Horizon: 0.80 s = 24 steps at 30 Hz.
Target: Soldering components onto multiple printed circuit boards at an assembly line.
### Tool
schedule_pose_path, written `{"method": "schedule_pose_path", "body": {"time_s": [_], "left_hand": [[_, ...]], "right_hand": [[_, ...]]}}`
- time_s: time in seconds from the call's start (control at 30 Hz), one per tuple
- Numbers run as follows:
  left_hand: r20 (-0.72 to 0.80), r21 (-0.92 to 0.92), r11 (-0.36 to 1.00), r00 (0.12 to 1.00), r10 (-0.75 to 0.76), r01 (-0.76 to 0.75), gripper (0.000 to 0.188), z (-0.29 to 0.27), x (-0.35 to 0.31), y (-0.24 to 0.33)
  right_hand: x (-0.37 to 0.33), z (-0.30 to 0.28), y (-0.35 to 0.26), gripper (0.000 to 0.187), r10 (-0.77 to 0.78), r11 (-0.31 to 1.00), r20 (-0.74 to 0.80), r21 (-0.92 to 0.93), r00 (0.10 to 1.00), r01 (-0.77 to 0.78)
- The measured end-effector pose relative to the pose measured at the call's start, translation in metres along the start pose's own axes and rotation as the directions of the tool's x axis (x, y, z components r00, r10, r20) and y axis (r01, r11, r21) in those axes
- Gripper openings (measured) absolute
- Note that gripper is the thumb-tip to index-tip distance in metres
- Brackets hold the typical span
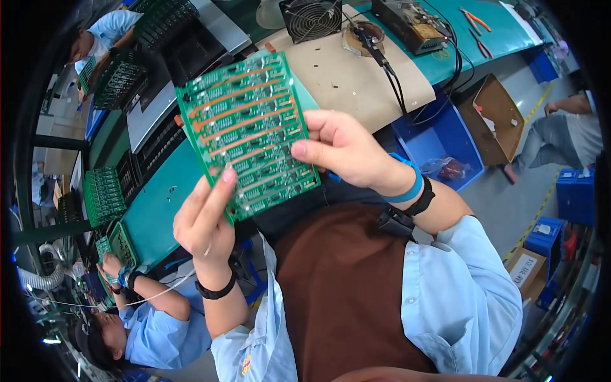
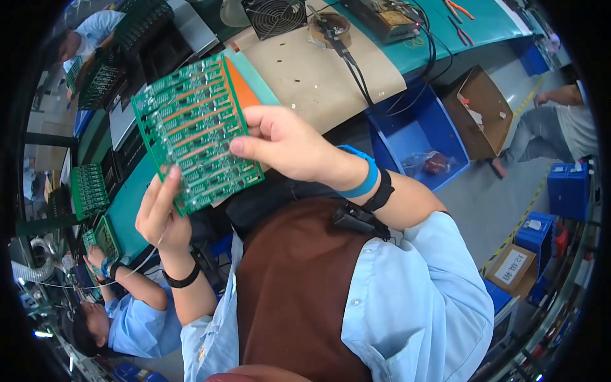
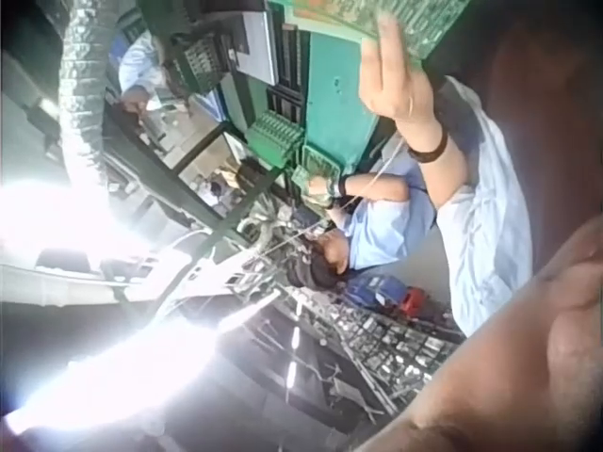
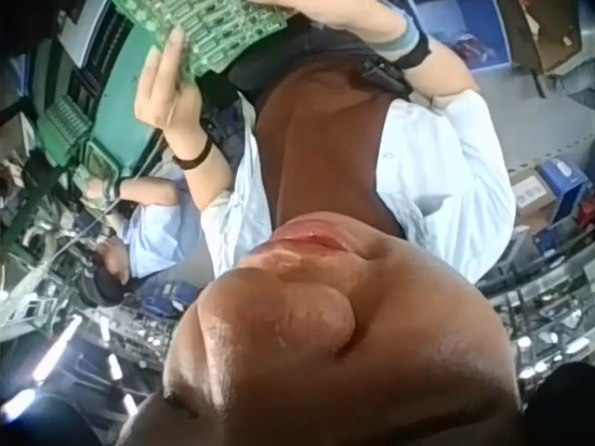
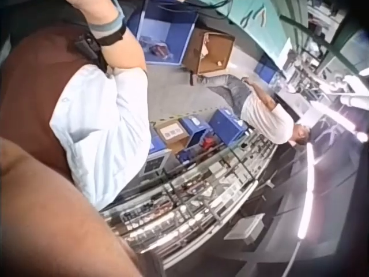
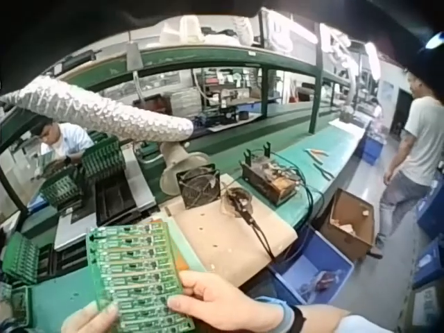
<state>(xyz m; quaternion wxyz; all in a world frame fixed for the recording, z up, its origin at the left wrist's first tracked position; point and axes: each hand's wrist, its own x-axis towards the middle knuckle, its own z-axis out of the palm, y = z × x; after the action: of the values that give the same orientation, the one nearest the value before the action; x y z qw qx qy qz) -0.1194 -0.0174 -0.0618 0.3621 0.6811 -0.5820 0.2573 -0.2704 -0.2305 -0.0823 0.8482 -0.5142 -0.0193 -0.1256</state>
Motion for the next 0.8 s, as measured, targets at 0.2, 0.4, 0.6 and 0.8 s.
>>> {"method": "schedule_pose_path", "body": {"time_s": [0.2,0.4,0.6,0.8], "left_hand": [[0.238,-0.381,0.757,0.848,-0.474,0.530,0.036,-0.011,0.006,0.000],[0.370,-0.659,0.402,0.739,-0.563,0.636,0.036,0.009,0.027,-0.003],[0.435,-0.521,0.502,0.721,-0.540,0.690,0.015,0.012,0.028,0.006],[0.331,-0.511,0.654,0.830,-0.449,0.558,0.025,0.019,0.033,0.003]], "right_hand": [[0.001,-0.009,-0.008,0.034,-0.119,0.980,-0.060,-0.167,0.991,0.108],[0.010,-0.017,-0.005,0.043,-0.035,0.909,0.003,-0.415,0.999,0.033],[0.020,-0.021,-0.012,0.068,-0.554,0.163,0.140,-0.948,0.821,0.272],[0.028,-0.006,-0.001,0.069,-0.502,-0.113,0.279,-0.960,0.818,0.258]]}}
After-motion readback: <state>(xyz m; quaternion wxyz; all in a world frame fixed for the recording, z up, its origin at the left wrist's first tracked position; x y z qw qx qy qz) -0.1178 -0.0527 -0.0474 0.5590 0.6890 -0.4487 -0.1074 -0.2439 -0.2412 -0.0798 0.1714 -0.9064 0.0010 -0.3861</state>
